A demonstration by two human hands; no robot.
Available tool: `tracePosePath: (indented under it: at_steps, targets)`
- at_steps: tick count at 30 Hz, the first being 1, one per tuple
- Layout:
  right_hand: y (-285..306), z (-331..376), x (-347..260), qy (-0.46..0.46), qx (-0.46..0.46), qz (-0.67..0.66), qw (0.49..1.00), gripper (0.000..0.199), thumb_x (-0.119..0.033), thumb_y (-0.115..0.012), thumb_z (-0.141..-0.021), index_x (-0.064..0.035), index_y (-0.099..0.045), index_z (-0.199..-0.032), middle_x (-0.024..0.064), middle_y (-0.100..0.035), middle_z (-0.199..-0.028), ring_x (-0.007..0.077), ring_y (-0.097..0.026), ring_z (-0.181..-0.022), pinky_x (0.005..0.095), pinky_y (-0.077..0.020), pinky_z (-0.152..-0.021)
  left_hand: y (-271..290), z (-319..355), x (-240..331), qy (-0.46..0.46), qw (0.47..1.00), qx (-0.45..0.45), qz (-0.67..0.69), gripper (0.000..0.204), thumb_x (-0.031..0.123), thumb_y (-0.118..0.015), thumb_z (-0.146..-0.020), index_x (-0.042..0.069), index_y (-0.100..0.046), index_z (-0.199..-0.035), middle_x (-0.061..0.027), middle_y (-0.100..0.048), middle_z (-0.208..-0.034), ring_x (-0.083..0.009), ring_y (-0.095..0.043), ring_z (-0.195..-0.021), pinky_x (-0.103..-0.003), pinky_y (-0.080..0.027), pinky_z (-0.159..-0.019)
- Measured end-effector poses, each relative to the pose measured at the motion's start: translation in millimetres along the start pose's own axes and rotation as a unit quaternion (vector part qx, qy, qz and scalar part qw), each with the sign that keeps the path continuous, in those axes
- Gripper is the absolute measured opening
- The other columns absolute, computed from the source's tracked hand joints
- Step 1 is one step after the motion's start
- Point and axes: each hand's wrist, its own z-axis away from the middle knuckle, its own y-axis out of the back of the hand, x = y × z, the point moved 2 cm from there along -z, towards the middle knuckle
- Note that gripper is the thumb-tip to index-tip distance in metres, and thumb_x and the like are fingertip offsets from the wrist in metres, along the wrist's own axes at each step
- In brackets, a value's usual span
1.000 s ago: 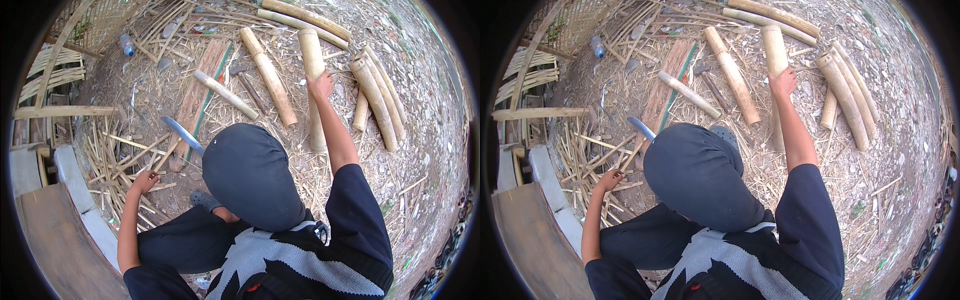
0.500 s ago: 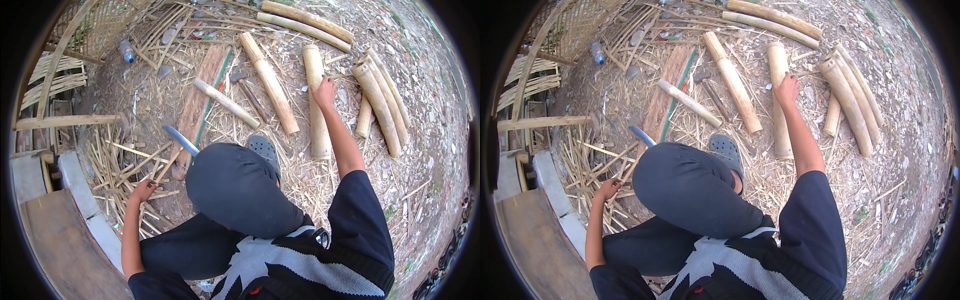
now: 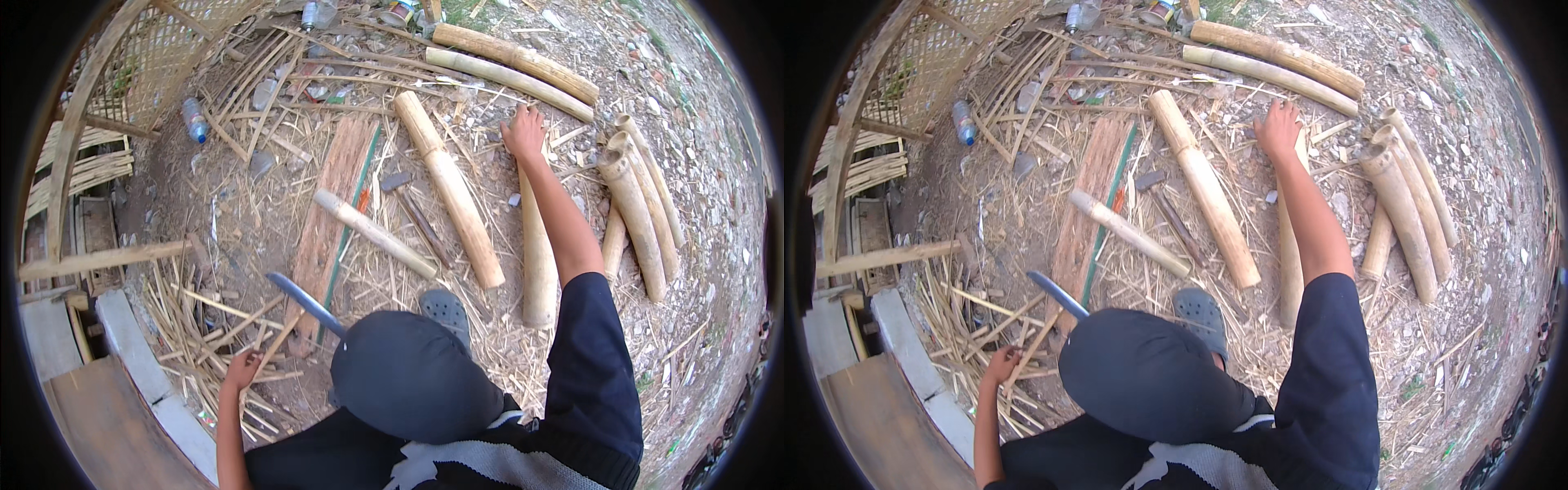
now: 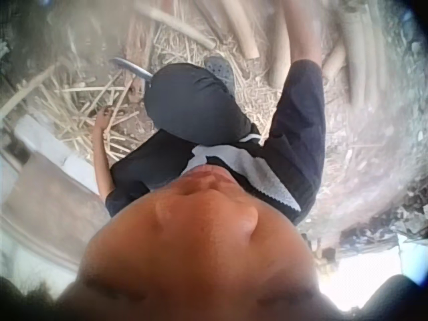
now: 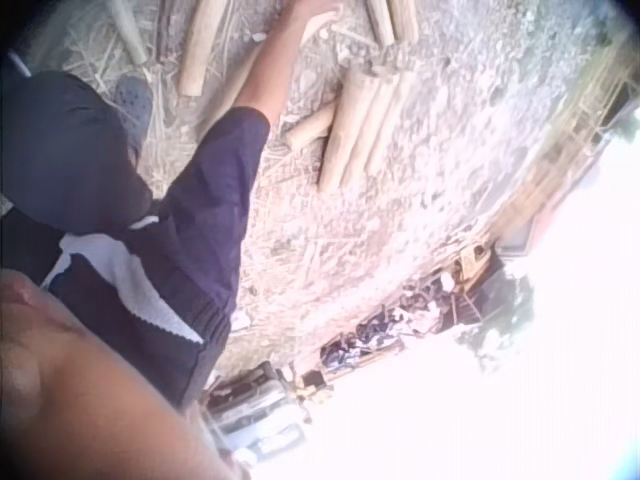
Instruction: The person shapes pieces of bamboo by hand using a machete, trimming the edges and interior of cylindrical and flat bamboo segments while working outdoors.
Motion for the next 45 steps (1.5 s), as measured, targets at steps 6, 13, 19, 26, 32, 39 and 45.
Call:
tracePosePath:
  at_steps: [6,13,19,26,32,39,45]
  targets:
    - [-55,-75,-2,0.006,-0.024,0.053,0.998,0.055,-0.028,-0.072,-0.079,-0.0044,-0.050,-0.124,0.0179,-0.051,-0.128,0.0364,-0.045,-0.127,0.0571,-0.0441,-0.096,-12,-6,-39,0.075,0.995,-0.027,0.059,0.036,0.027,-0.062,-0.092,-0.002,-0.066,-0.112,-0.0166,-0.070,-0.084,-0.0254,-0.069,-0.079,-0.036,-0.053,-0.073]
    - [-93,-147,17,-0.004,-0.067,0.104,0.992,0.069,-0.025,-0.072,-0.079,-0.0064,-0.041,-0.137,0.0157,-0.045,-0.138,0.0369,-0.042,-0.130,0.0566,-0.0456,-0.098,-3,10,-125,0.247,0.968,0.049,0.005,0.042,0.033,-0.060,-0.091,-0.007,-0.066,-0.101,-0.0197,-0.070,-0.083,-0.0256,-0.070,-0.069,-0.037,-0.054,-0.065]
    - [-115,-172,22,-0.028,-0.128,0.142,0.981,0.078,-0.022,-0.073,-0.077,-0.0115,-0.035,-0.144,0.0154,-0.043,-0.141,0.0372,-0.040,-0.133,0.0636,-0.0391,-0.101,8,36,-151,0.439,0.886,0.031,0.147,0.046,0.039,-0.055,-0.093,-0.005,-0.063,-0.103,-0.0215,-0.068,-0.081,-0.0303,-0.068,-0.062,-0.043,-0.055,-0.055]
    - [-121,-173,31,0.056,-0.070,0.148,0.985,0.055,-0.019,-0.070,-0.077,-0.0075,-0.045,-0.125,0.0141,-0.053,-0.125,0.0353,-0.050,-0.121,0.0614,-0.0420,-0.094,15,2,-132,0.442,0.865,-0.020,0.236,0.048,0.042,-0.051,-0.095,0.001,-0.055,-0.118,-0.0191,-0.067,-0.092,-0.0314,-0.069,-0.072,-0.050,-0.054,-0.064]
    - [-68,-143,-26,0.159,-0.001,-0.010,0.987,0.065,-0.028,-0.078,-0.072,-0.0059,-0.046,-0.124,0.0165,-0.062,-0.114,0.0336,-0.058,-0.109,0.0516,-0.0439,-0.092,23,-11,-128,0.380,0.886,0.017,0.267,0.047,0.039,-0.053,-0.095,-0.001,-0.054,-0.120,-0.0183,-0.068,-0.093,-0.0267,-0.069,-0.070,-0.045,-0.057,-0.059]
    - [27,-97,-187,0.359,0.030,-0.184,0.914,0.080,-0.060,-0.075,-0.073,-0.0031,-0.054,-0.125,0.0212,-0.064,-0.111,0.0362,-0.064,-0.100,0.0468,-0.0510,-0.090,26,-9,-114,0.234,0.954,0.053,0.177,0.051,0.042,-0.054,-0.097,-0.008,-0.062,-0.105,-0.0176,-0.070,-0.091,-0.0257,-0.067,-0.070,-0.035,-0.053,-0.064]
    - [89,-8,-341,0.523,0.006,-0.315,0.792,0.081,-0.062,-0.074,-0.071,-0.0002,-0.054,-0.120,0.0220,-0.062,-0.109,0.0373,-0.061,-0.103,0.0467,-0.0490,-0.091,109,-19,34,0.064,0.947,0.295,0.109,0.055,0.040,-0.043,-0.103,-0.005,-0.051,-0.133,-0.0224,-0.056,-0.132,-0.0310,-0.052,-0.124,-0.037,-0.037,-0.106]
